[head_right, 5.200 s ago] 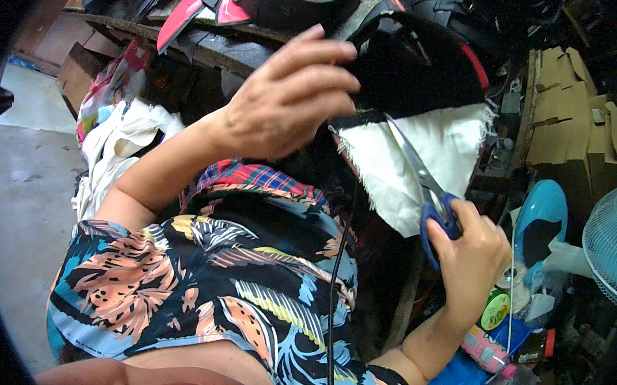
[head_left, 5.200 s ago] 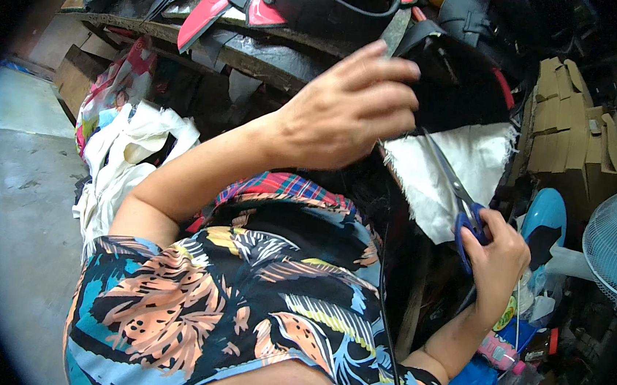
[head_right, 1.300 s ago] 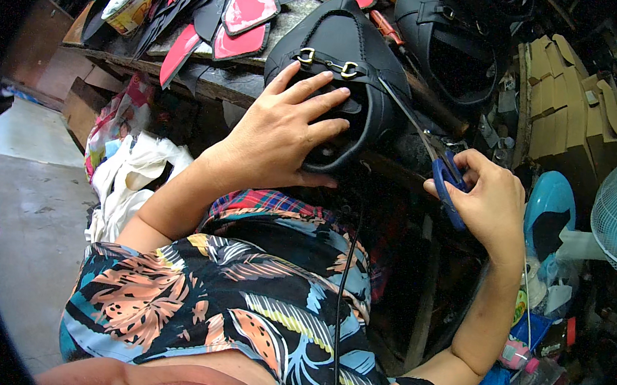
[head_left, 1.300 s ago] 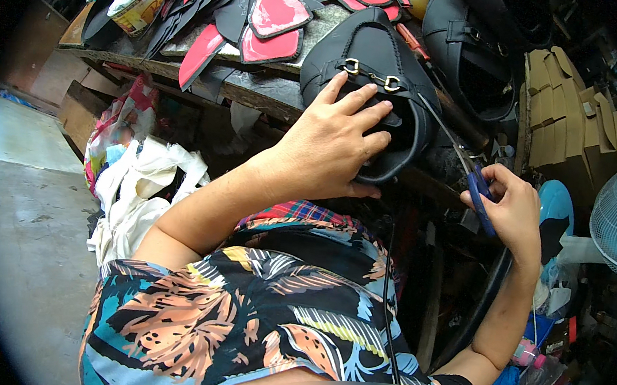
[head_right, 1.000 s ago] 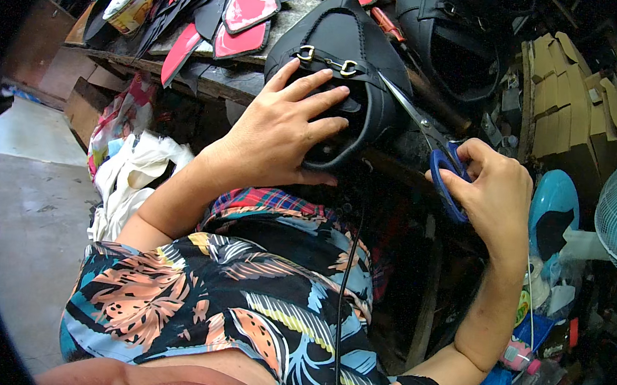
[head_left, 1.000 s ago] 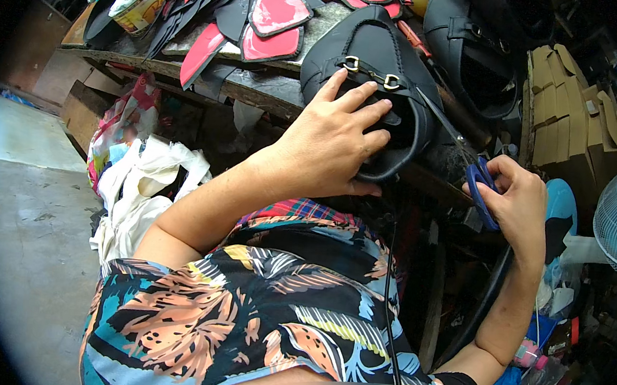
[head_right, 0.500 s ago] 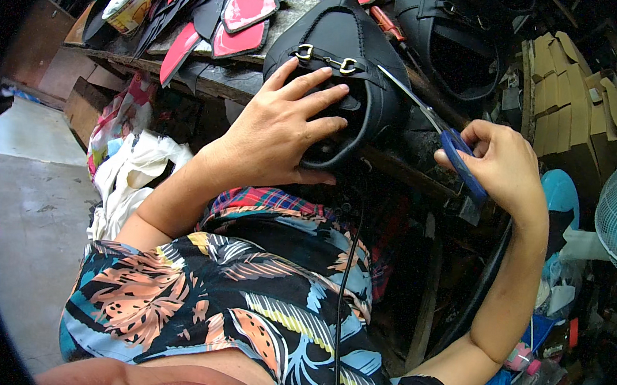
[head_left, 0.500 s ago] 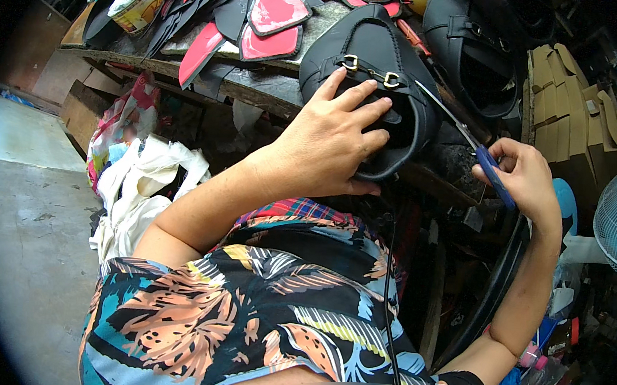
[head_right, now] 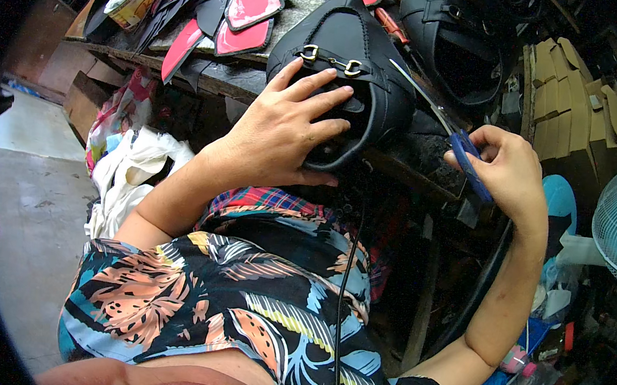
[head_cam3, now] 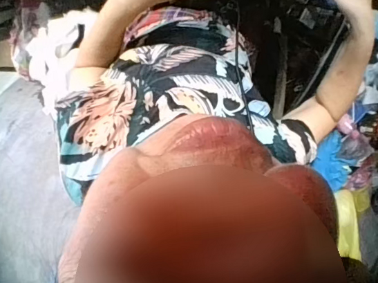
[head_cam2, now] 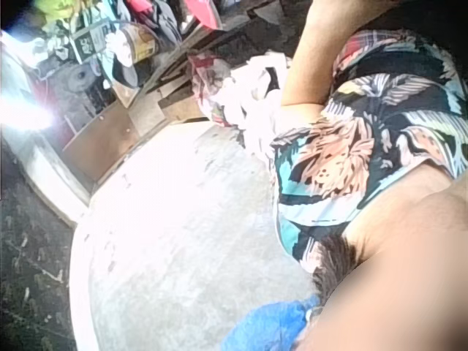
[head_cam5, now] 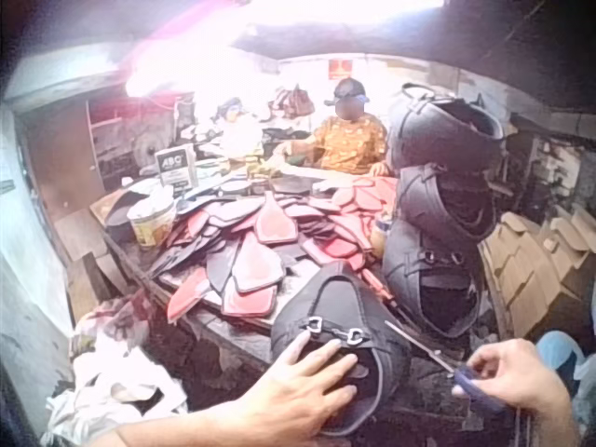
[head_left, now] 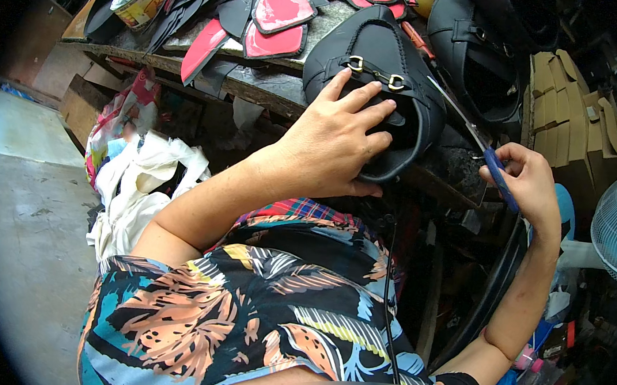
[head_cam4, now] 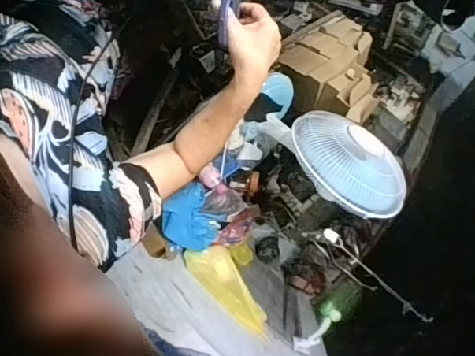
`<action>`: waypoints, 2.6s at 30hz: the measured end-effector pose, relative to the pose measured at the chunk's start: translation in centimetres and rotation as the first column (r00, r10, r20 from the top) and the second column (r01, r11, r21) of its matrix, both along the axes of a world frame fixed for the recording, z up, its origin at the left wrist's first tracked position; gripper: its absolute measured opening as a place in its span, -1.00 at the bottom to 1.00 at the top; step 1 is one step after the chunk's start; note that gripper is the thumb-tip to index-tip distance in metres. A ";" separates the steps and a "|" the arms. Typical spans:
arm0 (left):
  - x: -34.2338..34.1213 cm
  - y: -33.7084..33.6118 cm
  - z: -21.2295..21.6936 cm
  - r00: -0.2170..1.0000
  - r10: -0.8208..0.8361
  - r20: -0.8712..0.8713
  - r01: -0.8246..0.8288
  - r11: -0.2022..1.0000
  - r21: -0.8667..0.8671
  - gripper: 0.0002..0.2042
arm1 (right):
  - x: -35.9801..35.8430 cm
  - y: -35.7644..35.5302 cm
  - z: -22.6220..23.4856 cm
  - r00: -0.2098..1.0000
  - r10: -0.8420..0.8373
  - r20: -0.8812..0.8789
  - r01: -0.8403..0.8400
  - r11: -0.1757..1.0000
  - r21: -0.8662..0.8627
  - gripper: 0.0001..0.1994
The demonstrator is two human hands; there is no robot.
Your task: The person uses scissors to trim excess white insole material from the inside of black sandals. They repeatedly lift the upper strap, cut along the inner edge, and remove trimmed pieces. After finishing one sandal, they place it aside and begin the same process on a second sandal.
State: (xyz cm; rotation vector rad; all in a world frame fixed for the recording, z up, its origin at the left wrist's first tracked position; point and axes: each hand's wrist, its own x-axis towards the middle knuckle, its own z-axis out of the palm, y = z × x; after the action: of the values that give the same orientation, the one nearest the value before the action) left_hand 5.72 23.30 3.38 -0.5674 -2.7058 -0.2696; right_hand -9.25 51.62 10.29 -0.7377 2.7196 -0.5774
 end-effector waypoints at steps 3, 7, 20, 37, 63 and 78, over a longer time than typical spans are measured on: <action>-0.1 0.0 0.1 0.999 0.005 0.052 -0.003 1.000 -0.023 -0.34 | 0.8 -0.8 -0.5 0.994 0.060 -0.094 -0.057 0.998 0.031 -0.68; 0.3 -0.5 0.2 0.996 -0.070 -0.057 0.076 0.989 0.124 -0.14 | 0.6 -2.0 -1.0 0.973 0.011 -0.232 -0.005 1.000 0.025 -0.68; 0.6 -9.0 -5.1 0.972 0.235 -0.015 -0.229 0.958 0.172 -0.42 | 2.9 -7.2 5.1 0.826 0.304 -0.475 -0.335 0.942 0.022 -0.68; -3.1 -9.0 -2.7 0.866 0.221 -0.449 -0.135 0.967 0.216 -0.88 | 7.0 -16.2 10.0 0.390 0.757 -0.525 -0.263 0.637 0.724 -0.63; -0.5 -8.2 -2.0 0.867 0.299 -0.400 -0.137 0.912 0.386 -0.83 | 5.7 -15.2 11.5 0.462 0.694 -0.552 -0.297 0.708 0.641 -0.68; -0.5 -8.2 -2.0 0.832 0.385 -0.400 -0.174 0.865 0.471 -0.93 | 6.7 -14.5 11.5 0.402 0.684 -0.609 -0.193 0.714 0.674 -0.73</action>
State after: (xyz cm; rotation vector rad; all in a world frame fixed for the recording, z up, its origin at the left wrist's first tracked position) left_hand 5.25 15.15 1.38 -0.0721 -2.1104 -0.5309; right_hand -2.58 37.09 21.83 -1.9062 2.8963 0.8853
